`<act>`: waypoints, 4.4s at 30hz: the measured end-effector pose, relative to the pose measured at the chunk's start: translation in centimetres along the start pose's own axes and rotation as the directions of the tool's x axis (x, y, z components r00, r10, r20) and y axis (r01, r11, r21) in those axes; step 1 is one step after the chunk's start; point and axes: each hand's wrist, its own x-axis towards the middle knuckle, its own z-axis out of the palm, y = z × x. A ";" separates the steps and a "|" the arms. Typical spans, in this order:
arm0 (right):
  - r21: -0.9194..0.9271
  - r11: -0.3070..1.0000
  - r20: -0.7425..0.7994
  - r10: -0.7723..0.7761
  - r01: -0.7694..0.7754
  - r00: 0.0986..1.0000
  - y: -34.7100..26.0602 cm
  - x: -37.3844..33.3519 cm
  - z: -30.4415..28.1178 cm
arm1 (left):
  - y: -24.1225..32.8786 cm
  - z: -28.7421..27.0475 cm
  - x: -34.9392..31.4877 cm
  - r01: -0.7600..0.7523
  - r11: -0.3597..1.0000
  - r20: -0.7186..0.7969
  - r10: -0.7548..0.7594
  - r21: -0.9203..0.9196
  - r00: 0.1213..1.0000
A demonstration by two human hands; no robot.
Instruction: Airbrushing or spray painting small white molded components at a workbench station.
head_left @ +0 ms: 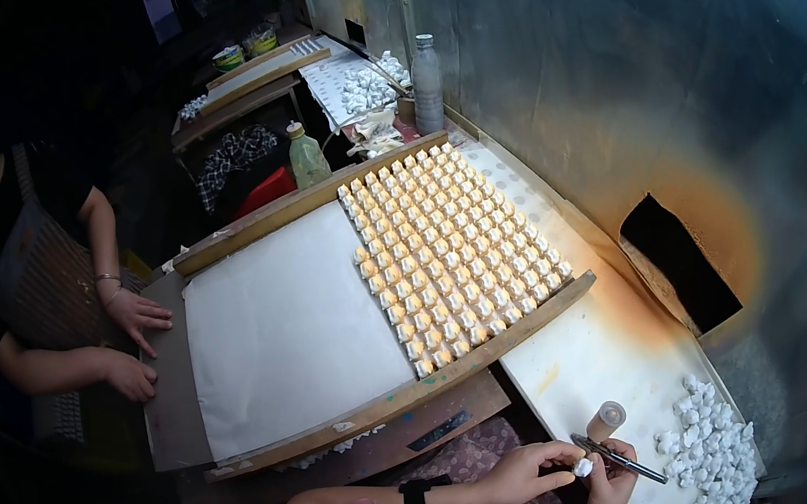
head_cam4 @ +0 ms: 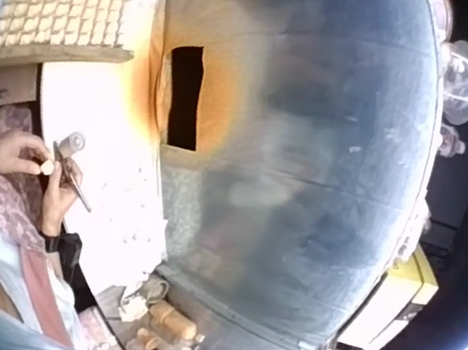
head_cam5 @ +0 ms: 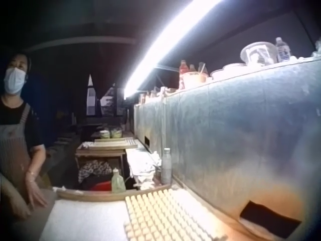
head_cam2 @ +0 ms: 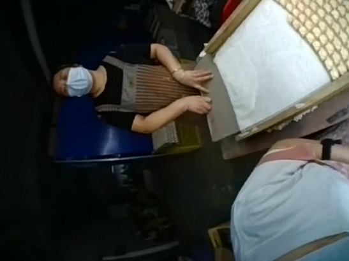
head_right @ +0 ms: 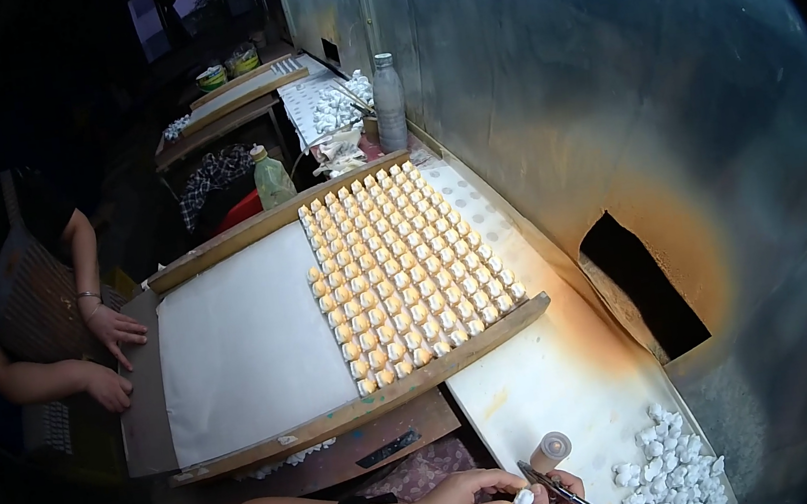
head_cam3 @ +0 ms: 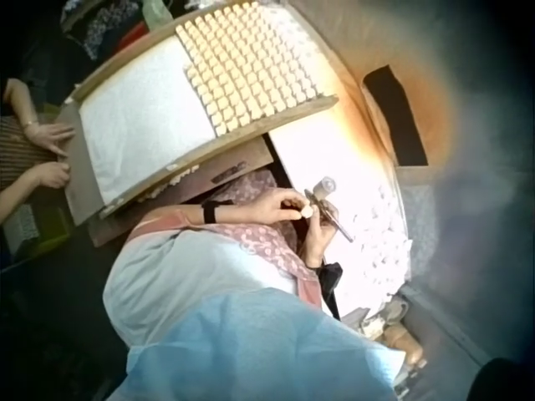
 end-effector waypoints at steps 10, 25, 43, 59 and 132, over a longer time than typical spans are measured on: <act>-0.022 1.000 -0.033 -0.015 0.014 0.999 0.0 0.2 0.4 | -0.1 0.0 0.2 -0.030 0.999 -0.038 0.030 0.020 0.999; 0.031 0.999 -0.008 -0.018 0.018 1.000 0.2 0.2 0.3 | 0.4 0.2 0.0 -0.002 0.994 -0.064 0.010 0.111 0.998; 0.164 0.986 -0.014 -0.038 0.040 0.999 -0.2 0.2 0.0 | 2.0 1.8 0.1 -0.033 0.981 -0.140 0.061 0.190 0.988; 0.187 0.980 0.023 -0.076 0.070 0.997 0.5 -0.1 -0.6 | 2.6 2.0 -0.4 -0.015 0.987 -0.122 0.034 0.159 0.992; -0.333 0.764 -0.218 -0.632 0.552 0.744 -17.3 1.6 -10.7 | 10.9 2.5 17.1 -0.456 -0.097 0.277 0.895 0.885 0.348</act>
